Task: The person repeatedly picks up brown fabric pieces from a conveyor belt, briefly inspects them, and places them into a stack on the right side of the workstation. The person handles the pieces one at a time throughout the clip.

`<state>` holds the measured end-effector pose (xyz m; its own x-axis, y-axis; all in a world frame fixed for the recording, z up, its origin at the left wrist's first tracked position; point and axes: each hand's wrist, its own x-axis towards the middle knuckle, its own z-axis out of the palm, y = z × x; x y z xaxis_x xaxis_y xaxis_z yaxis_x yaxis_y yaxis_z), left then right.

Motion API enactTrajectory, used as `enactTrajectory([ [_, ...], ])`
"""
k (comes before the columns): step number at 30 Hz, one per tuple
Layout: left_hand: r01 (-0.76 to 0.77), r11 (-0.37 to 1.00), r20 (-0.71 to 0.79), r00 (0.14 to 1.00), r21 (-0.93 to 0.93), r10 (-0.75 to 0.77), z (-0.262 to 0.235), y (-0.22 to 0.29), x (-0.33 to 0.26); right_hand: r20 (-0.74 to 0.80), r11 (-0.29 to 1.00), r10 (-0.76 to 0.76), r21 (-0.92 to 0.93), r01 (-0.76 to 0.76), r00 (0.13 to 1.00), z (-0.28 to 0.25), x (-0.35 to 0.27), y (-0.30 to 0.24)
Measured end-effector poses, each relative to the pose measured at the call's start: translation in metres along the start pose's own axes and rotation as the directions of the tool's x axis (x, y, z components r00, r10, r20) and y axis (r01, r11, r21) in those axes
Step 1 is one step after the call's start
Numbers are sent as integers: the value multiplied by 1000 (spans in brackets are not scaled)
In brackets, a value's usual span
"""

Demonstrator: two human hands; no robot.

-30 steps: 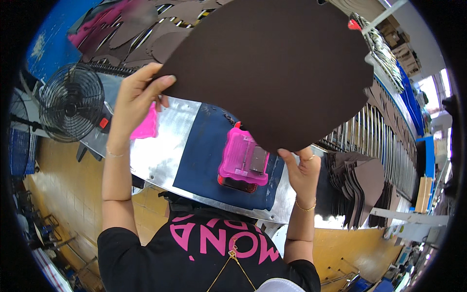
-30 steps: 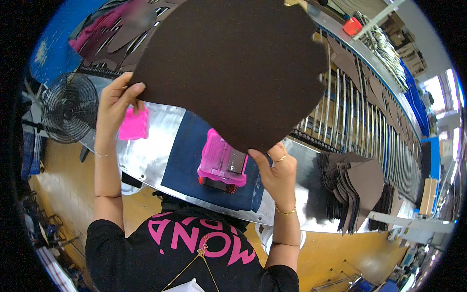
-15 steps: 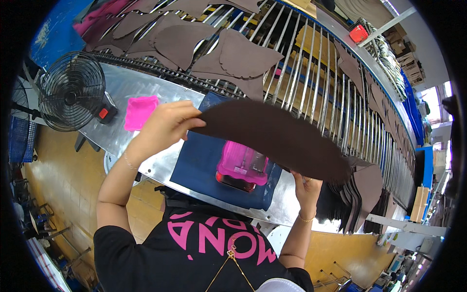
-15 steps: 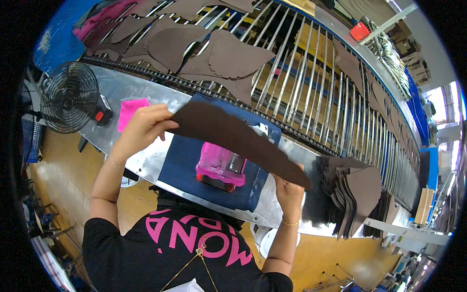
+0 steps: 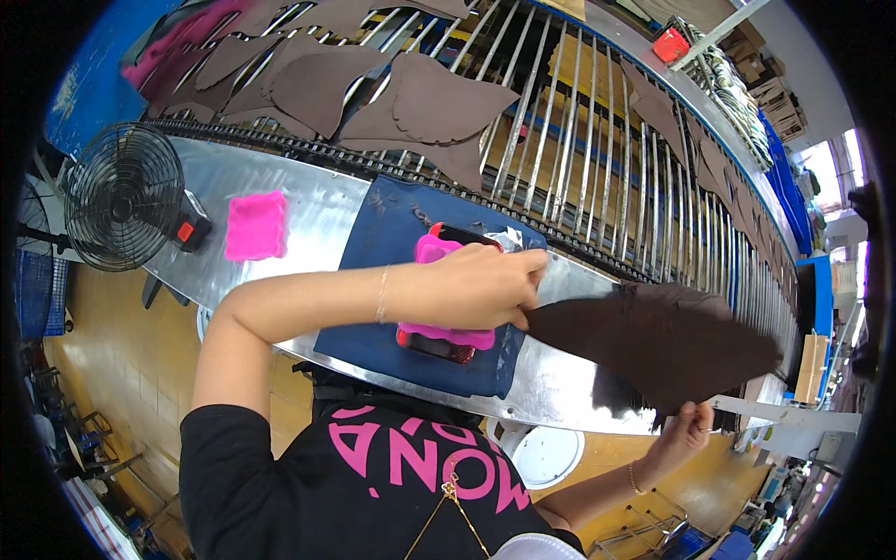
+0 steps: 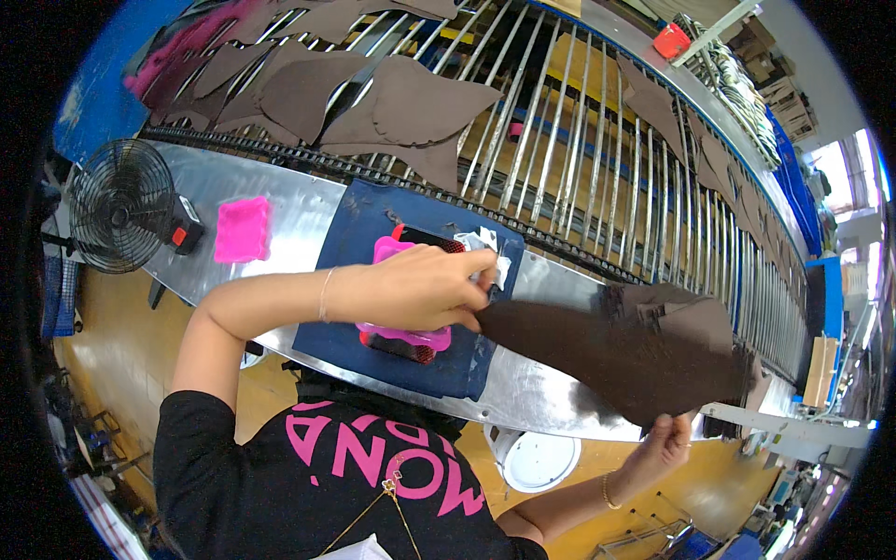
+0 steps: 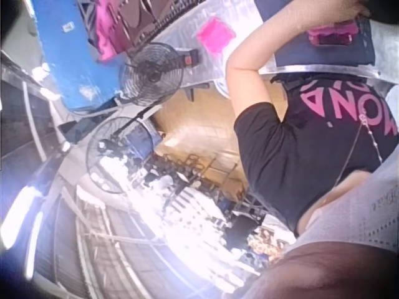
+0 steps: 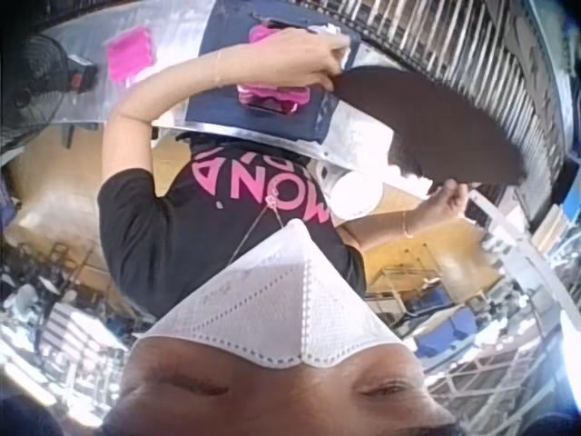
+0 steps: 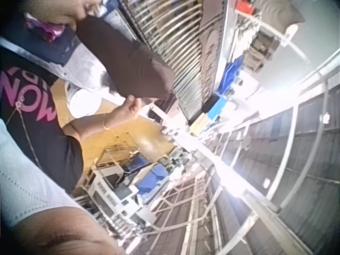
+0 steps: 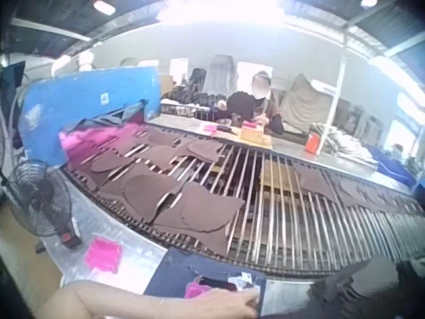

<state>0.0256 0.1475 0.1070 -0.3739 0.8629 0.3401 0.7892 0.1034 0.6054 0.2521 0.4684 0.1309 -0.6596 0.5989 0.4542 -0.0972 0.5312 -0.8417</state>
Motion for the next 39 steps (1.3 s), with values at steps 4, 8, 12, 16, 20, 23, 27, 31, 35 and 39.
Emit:
enactTrajectory([
  [4, 42, 912, -61, 995, -409, -73, -50, 18, 61, -93, 998, -11, -56, 6, 996, 1, 21, -26],
  [8, 170, 829, -111, 957, -533, -268, -84, 7, 89, -19, 996, 38, -76, -40, 999, 3, 47, -16],
  [12, 160, 713, -275, 847, -683, -454, -92, -68, 66, -186, 824, 27, -552, -127, 982, -19, 70, 9],
  [16, 161, 547, -336, 639, -821, -692, -77, -167, 31, -282, 267, 145, -912, -312, 948, -120, 53, 131],
  [20, 224, 427, -298, 445, -876, -844, -57, -238, -9, -340, 345, 385, -809, -476, 858, -131, 54, 147],
  [23, 262, 374, -265, 373, -890, -889, -45, -267, -23, -310, 375, 415, -799, -471, 856, -136, 57, 143],
  [27, 414, 350, -237, 299, -840, -924, -44, -281, -34, -305, 398, 363, -804, -442, 881, -147, 61, 151],
  [31, 767, 363, -353, 190, -529, -916, -51, -257, -33, -263, 250, 87, -928, -277, 961, -154, 57, 152],
  [35, 748, 574, -479, 390, -333, -786, -73, -213, -40, -346, 549, 152, -749, -370, 926, -94, 76, 44],
  [39, 513, 654, -218, 669, -556, -711, -88, -129, -3, -349, 854, -31, -495, -157, 937, -30, 64, -37],
])
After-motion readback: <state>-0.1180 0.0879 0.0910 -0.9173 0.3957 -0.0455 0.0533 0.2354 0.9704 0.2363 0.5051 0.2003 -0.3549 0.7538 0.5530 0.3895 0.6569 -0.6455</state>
